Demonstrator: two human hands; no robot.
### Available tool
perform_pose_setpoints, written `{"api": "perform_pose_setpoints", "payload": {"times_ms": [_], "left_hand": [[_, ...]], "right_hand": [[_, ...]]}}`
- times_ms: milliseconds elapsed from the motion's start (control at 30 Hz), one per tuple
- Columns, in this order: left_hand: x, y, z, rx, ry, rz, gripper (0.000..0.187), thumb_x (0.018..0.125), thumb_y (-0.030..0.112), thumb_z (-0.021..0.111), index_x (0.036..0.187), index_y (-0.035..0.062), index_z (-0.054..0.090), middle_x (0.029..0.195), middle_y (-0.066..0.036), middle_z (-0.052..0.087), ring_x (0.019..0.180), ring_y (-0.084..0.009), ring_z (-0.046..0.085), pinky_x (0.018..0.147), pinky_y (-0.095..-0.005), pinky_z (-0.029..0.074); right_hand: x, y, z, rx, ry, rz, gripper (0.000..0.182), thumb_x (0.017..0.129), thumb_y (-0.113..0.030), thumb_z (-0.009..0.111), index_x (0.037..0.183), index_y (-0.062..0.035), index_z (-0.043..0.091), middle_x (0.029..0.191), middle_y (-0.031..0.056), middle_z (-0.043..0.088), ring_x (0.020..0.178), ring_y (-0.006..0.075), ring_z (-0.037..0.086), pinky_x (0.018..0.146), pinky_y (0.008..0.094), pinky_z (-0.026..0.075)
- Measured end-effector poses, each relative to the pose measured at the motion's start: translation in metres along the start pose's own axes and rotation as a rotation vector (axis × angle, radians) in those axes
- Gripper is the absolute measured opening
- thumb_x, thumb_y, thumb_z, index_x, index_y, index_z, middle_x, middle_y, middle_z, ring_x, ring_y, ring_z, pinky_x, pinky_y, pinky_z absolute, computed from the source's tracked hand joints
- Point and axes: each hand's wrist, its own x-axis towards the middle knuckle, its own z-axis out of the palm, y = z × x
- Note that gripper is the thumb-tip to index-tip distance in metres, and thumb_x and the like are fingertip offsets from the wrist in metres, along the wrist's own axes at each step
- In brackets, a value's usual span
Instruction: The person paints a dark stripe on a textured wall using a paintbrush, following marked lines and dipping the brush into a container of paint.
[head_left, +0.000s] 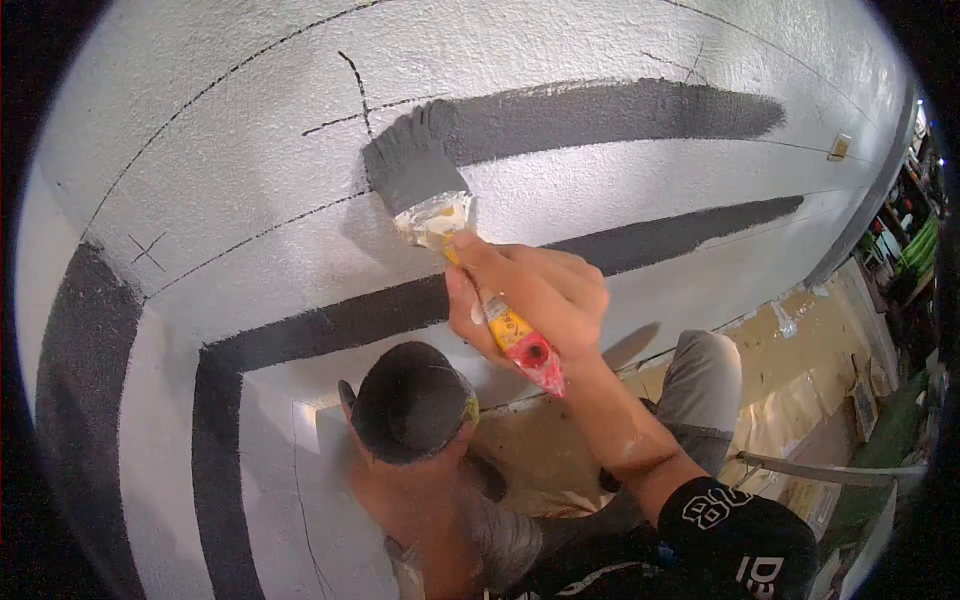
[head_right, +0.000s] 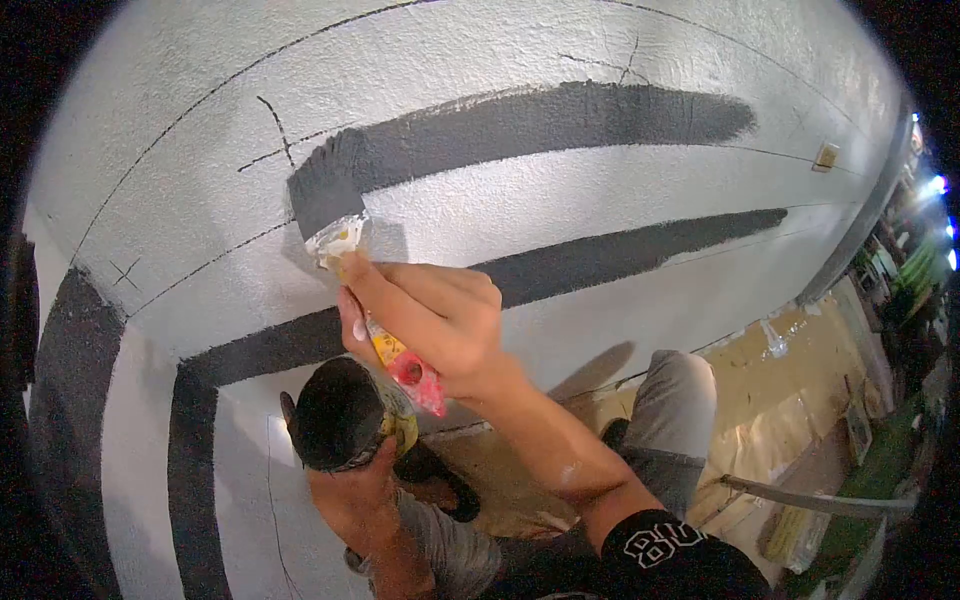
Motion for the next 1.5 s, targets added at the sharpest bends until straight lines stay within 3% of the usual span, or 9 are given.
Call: {"api": "perform_pose_setpoints", "payload": {"times_ms": [300, 367, 467, 633, 900, 967, 1167, 1300, 1500], "left_hand": [[-0.002, -0.003, 0.001, -0.047, 0.037, 0.086, 0.111, 0.050, 0.049, 0.089, 0.134, -0.0061, 0.042, 0.111, -0.013, 0.067, 0.098, -0.0263, 0.068, 0.085, -0.0331, 0.054], [-0.001, 0.011, -0.005, -0.022, 0.026, -0.103, 0.115, 0.046, 0.052, 0.089, 0.134, -0.0059, 0.043, 0.106, -0.012, 0.069, 0.092, -0.0250, 0.070, 0.081, -0.0335, 0.056], [0.000, 0.003, -0.001, 0.023, 0.072, -0.021, 0.116, 0.044, 0.052, 0.089, 0.133, -0.0055, 0.045, 0.103, -0.012, 0.070, 0.088, -0.0247, 0.070, 0.077, -0.0334, 0.056], [-0.002, 0.015, -0.006, 0.244, 0.035, -0.007, 0.117, 0.043, 0.053, 0.090, 0.134, -0.0055, 0.045, 0.105, -0.012, 0.069, 0.089, -0.0253, 0.070, 0.077, -0.0340, 0.056], [-0.005, -0.002, 0.003, -0.048, -0.081, -0.141, 0.112, 0.048, 0.044, 0.090, 0.135, -0.0059, 0.041, 0.117, -0.014, 0.063, 0.103, -0.0259, 0.065, 0.089, -0.0334, 0.053], [-0.007, -0.020, 0.005, 0.226, -0.076, 0.107, 0.115, 0.049, 0.041, 0.091, 0.138, -0.0063, 0.035, 0.118, -0.016, 0.062, 0.104, -0.0256, 0.064, 0.092, -0.0332, 0.052], [-0.005, 0.002, 0.012, -0.223, -0.020, -0.061, 0.112, 0.053, 0.041, 0.089, 0.138, -0.0068, 0.034, 0.116, -0.015, 0.064, 0.105, -0.0240, 0.064, 0.093, -0.0326, 0.051], [-0.001, 0.020, 0.005, -0.061, -0.120, -0.094, 0.112, 0.054, 0.041, 0.089, 0.138, -0.0081, 0.033, 0.113, -0.015, 0.065, 0.106, -0.0246, 0.064, 0.093, -0.0335, 0.051], [-0.008, -0.009, 0.018, -0.099, -0.079, -0.001, 0.113, 0.056, 0.048, 0.087, 0.138, -0.0083, 0.033, 0.116, -0.014, 0.064, 0.106, -0.0255, 0.064, 0.097, -0.0349, 0.049]], "right_hand": [[-0.014, 0.053, -0.060, -0.031, 0.545, 0.339, 0.013, 0.087, -0.004, 0.066, 0.098, 0.0039, 0.066, 0.082, 0.0130, 0.071, 0.067, 0.0161, 0.069, 0.060, 0.0265, 0.054], [-0.009, 0.055, -0.064, 0.007, 0.672, 0.370, 0.016, 0.089, -0.005, 0.065, 0.102, 0.0044, 0.064, 0.082, 0.0134, 0.071, 0.068, 0.0162, 0.069, 0.062, 0.0268, 0.055], [-0.015, 0.029, -0.041, -0.109, 0.437, 0.450, 0.016, 0.090, -0.006, 0.061, 0.101, 0.0064, 0.061, 0.079, 0.0168, 0.069, 0.066, 0.0195, 0.069, 0.062, 0.0287, 0.056], [-0.003, 0.011, -0.025, -0.202, 0.036, 0.063, 0.016, 0.074, -0.001, 0.074, 0.090, 0.0013, 0.069, 0.073, 0.0138, 0.069, 0.060, 0.0195, 0.069, 0.055, 0.0258, 0.053], [-0.004, 0.055, -0.081, -0.047, 0.430, 0.323, 0.013, 0.088, -0.004, 0.065, 0.097, 0.0054, 0.065, 0.078, 0.0101, 0.070, 0.065, 0.0153, 0.068, 0.060, 0.0262, 0.054], [0.003, 0.054, -0.088, -0.107, 0.554, 0.405, 0.017, 0.093, -0.007, 0.057, 0.098, 0.0091, 0.060, 0.079, 0.0196, 0.068, 0.066, 0.0214, 0.069, 0.065, 0.0289, 0.057], [-0.012, 0.034, -0.035, -0.193, 0.234, 0.105, 0.026, 0.075, 0.000, 0.071, 0.100, 0.0024, 0.068, 0.071, 0.0103, 0.064, 0.057, 0.0159, 0.064, 0.052, 0.0262, 0.049], [0.004, 0.017, -0.011, 0.013, 0.119, -0.100, 0.030, 0.066, 0.003, 0.073, 0.096, 0.0014, 0.070, 0.062, 0.0105, 0.057, 0.049, 0.0151, 0.057, 0.048, 0.0280, 0.047], [-0.007, 0.061, -0.080, -0.244, 0.205, 0.102, 0.014, 0.088, -0.002, 0.064, 0.100, 0.0052, 0.064, 0.078, 0.0117, 0.070, 0.069, 0.0159, 0.069, 0.067, 0.0273, 0.055]]}}
